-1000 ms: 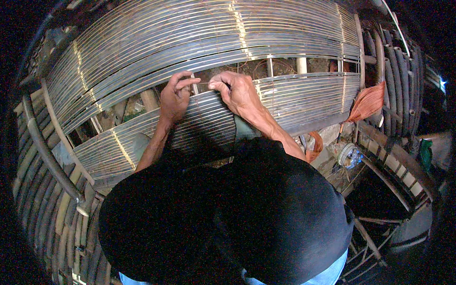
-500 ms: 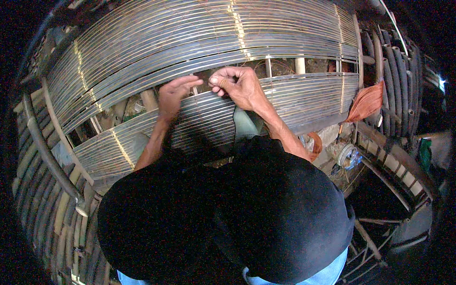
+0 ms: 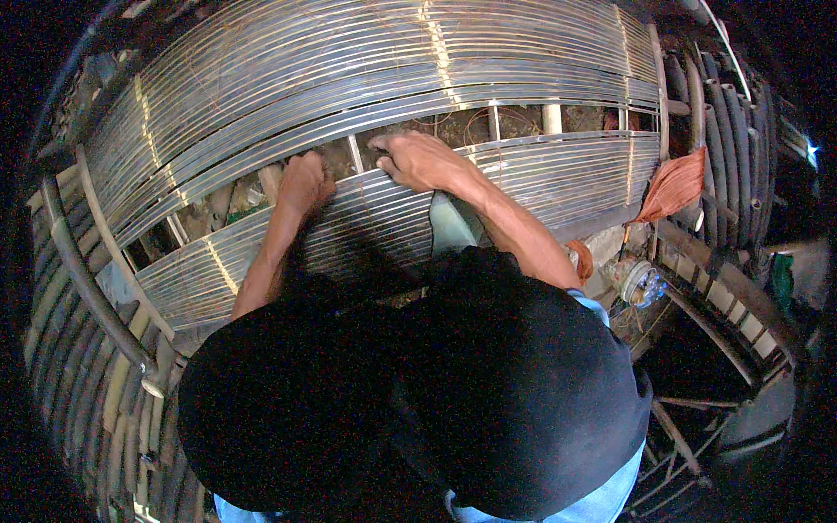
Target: The person weaves a bamboo mat by threading a long thin strand of bamboo through the existing warp, pulling it tight and positioning it.
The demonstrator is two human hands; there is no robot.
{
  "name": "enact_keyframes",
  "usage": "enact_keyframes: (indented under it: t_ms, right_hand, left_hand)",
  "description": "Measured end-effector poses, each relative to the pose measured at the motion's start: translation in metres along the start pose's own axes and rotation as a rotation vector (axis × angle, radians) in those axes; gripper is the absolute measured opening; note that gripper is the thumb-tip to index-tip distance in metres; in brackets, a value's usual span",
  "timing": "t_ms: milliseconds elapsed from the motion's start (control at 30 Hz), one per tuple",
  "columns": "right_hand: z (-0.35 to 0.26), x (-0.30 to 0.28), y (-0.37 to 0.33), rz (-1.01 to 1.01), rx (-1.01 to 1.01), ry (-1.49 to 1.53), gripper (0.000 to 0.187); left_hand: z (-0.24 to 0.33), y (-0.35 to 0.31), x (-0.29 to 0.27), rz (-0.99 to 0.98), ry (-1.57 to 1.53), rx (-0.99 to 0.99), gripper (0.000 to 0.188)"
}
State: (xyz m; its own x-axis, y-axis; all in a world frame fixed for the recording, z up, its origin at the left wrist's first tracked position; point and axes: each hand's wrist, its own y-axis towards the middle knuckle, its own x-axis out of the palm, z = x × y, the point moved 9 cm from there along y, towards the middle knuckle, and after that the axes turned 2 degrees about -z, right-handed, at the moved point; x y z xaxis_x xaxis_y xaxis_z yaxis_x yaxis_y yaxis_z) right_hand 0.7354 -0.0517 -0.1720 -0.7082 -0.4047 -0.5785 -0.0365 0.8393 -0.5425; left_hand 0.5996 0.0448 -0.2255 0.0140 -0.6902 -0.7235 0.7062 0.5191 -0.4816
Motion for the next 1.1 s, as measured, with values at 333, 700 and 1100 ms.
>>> enact_keyframes:
  t_ms: [333, 700, 1100]
  right_hand:
    - [0.038, 0.059, 0.056, -0.321, 0.086, 0.263, 0.028]
    - [-0.001, -0.031, -0.028, 0.499, -0.118, 0.051, 0.02]
    - [-0.018, -0.013, -0.01, 0.408, -0.181, 0.354, 0.015]
  left_hand:
    - [0.008, 0.034, 0.04, -0.207, -0.303, 0.07, 0.025]
    - [0.019, -0.009, 0.001, 0.059, -0.691, 0.01, 0.019]
    - [0.042, -0.03, -0.012, 0.355, -0.5, 0.348, 0.048]
